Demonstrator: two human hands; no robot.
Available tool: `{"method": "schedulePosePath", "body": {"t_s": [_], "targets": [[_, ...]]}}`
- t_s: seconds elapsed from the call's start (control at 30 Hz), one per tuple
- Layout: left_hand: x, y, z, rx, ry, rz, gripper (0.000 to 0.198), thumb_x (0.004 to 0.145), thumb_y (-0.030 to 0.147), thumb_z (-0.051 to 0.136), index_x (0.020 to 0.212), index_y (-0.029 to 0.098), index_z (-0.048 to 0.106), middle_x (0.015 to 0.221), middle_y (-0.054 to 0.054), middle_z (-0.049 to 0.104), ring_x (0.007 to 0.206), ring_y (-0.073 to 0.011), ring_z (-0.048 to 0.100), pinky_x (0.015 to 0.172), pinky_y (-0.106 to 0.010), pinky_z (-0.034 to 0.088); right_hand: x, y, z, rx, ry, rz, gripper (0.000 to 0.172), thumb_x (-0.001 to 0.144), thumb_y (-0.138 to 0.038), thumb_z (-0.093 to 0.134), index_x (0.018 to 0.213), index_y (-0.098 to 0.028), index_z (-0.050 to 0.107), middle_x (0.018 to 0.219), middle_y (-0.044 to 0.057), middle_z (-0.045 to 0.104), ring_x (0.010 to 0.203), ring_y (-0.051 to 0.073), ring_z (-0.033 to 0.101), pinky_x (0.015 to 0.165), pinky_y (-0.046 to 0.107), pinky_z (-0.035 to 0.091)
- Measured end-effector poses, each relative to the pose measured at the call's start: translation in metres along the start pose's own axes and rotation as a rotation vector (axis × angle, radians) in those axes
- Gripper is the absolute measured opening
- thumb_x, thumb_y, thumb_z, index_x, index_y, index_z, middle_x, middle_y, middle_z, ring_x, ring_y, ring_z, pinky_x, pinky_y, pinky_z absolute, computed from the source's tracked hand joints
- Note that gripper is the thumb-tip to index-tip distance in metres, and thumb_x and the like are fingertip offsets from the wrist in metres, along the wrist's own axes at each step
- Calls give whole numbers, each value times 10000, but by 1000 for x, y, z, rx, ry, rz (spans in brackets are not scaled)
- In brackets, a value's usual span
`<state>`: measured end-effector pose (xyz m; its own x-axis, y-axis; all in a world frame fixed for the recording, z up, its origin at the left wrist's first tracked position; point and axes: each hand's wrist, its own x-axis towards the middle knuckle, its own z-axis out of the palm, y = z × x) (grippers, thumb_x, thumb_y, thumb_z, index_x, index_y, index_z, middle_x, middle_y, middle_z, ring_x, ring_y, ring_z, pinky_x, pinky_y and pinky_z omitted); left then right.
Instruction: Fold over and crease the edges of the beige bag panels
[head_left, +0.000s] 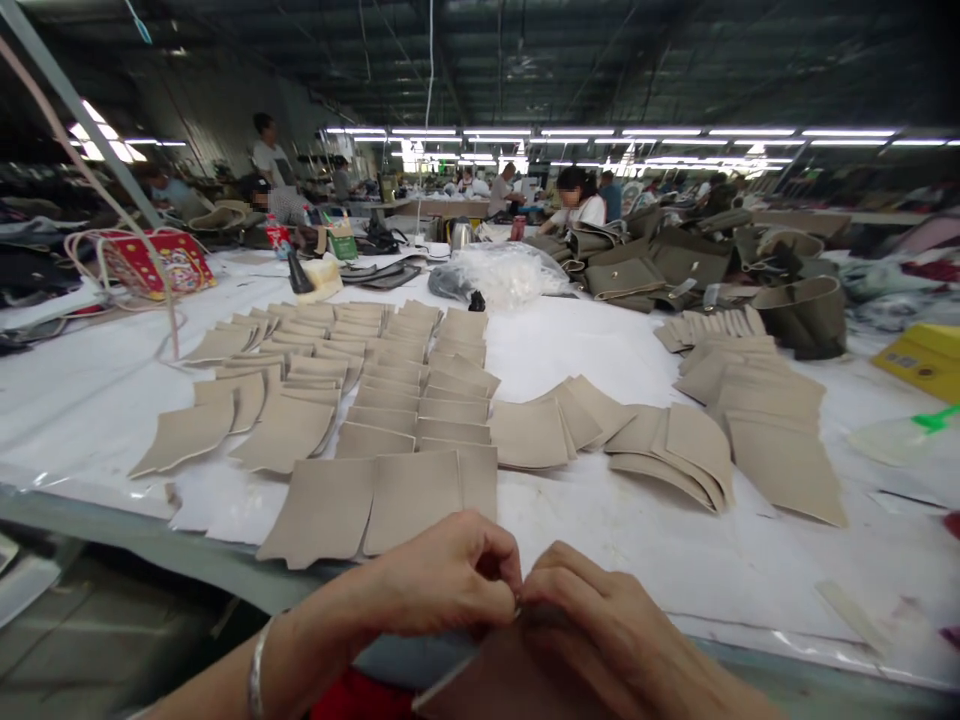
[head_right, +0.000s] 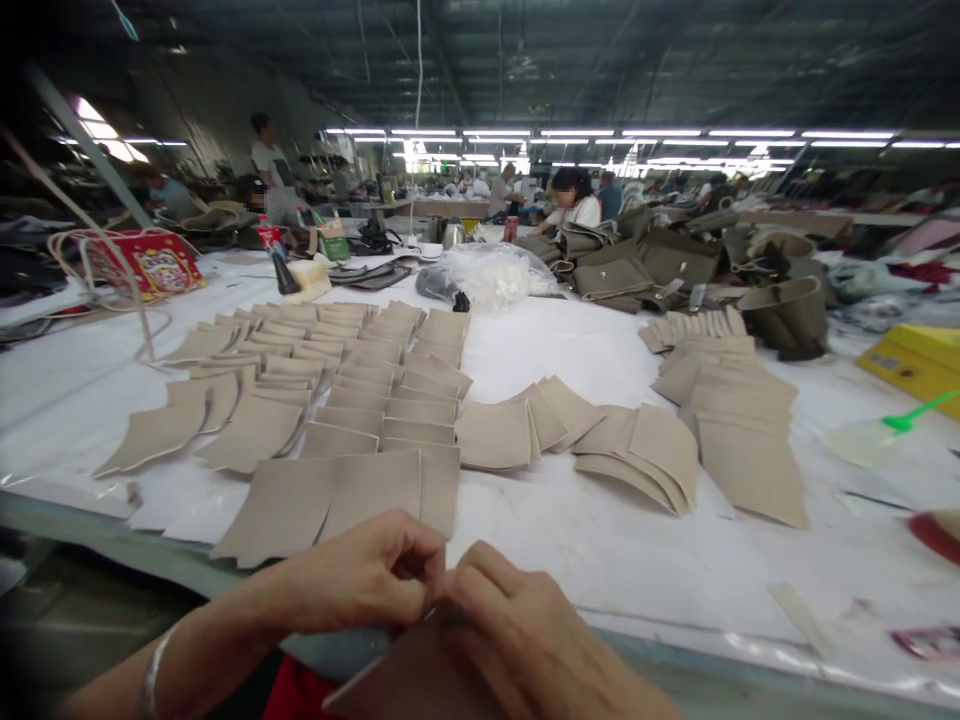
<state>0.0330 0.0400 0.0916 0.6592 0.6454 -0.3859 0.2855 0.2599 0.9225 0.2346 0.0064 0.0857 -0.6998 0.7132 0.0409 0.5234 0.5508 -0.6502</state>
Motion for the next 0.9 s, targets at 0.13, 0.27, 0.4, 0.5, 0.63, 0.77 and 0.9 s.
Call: {"method": "schedulePosePath", "body": {"t_s": [0.13, 0.27, 0.4, 0.5, 0.63, 0.77, 0.9], "targets": [[8, 7, -11, 75, -112, 37, 53, 596, 175, 539, 642, 159, 559, 532, 67, 469, 499, -72, 392, 461, -192, 289, 1, -6, -5, 4, 8, 107, 272, 851, -17, 512, 986, -241, 589, 979, 14, 642, 882, 165, 639, 744, 239, 475], [19, -7, -9, 102, -162, 4, 80, 605, 196, 551, 669, 158, 581, 558, 61, 487, 525, -81, 420, 491, -201, 327, -8, -1, 5, 38, -1, 254, 121, 898, -131, 502, 849, -236, 540, 840, -15, 641, 762, 153, 603, 678, 238, 439], [26, -10, -3, 240, -145, -7, 98, 610, 213, 592, 692, 162, 605, 566, 60, 502, 535, -85, 418, 465, -198, 302, -15, 3, 7, 147, -76, 229, 155, 932, -241, 478, 777, -234, 475, 821, -16, 596, 734, 142, 560, 664, 230, 415], [27, -4, -2, 317, -135, -33, 110, 599, 207, 611, 700, 170, 588, 577, 61, 518, 547, -94, 456, 465, -192, 315, -19, 5, 5, 212, -86, 201, 187, 942, -291, 489, 766, -234, 462, 854, -14, 579, 751, 139, 538, 672, 224, 405], [22, -5, -3, 445, -154, 74, 93, 651, 195, 577, 736, 172, 608, 579, 68, 500, 545, -87, 456, 470, -183, 298, -24, 15, 16, 230, 14, 222, 207, 963, -329, 463, 778, -240, 435, 758, -35, 540, 679, 137, 492, 620, 225, 386], [15, -18, -2, 438, -150, 121, 93, 707, 212, 565, 746, 175, 641, 594, 58, 519, 561, -89, 469, 495, -181, 311, -26, 25, 32, 186, 114, 156, 178, 981, -278, 409, 808, -241, 428, 791, -21, 536, 700, 138, 524, 632, 225, 409], [9, -25, 2, 461, -100, 120, 111, 698, 182, 526, 669, 175, 632, 534, 65, 414, 537, -81, 400, 485, -180, 278, -23, 23, 37, 119, 115, 71, 153, 956, -162, 421, 830, -248, 430, 831, -13, 557, 733, 135, 566, 658, 222, 446]]}}
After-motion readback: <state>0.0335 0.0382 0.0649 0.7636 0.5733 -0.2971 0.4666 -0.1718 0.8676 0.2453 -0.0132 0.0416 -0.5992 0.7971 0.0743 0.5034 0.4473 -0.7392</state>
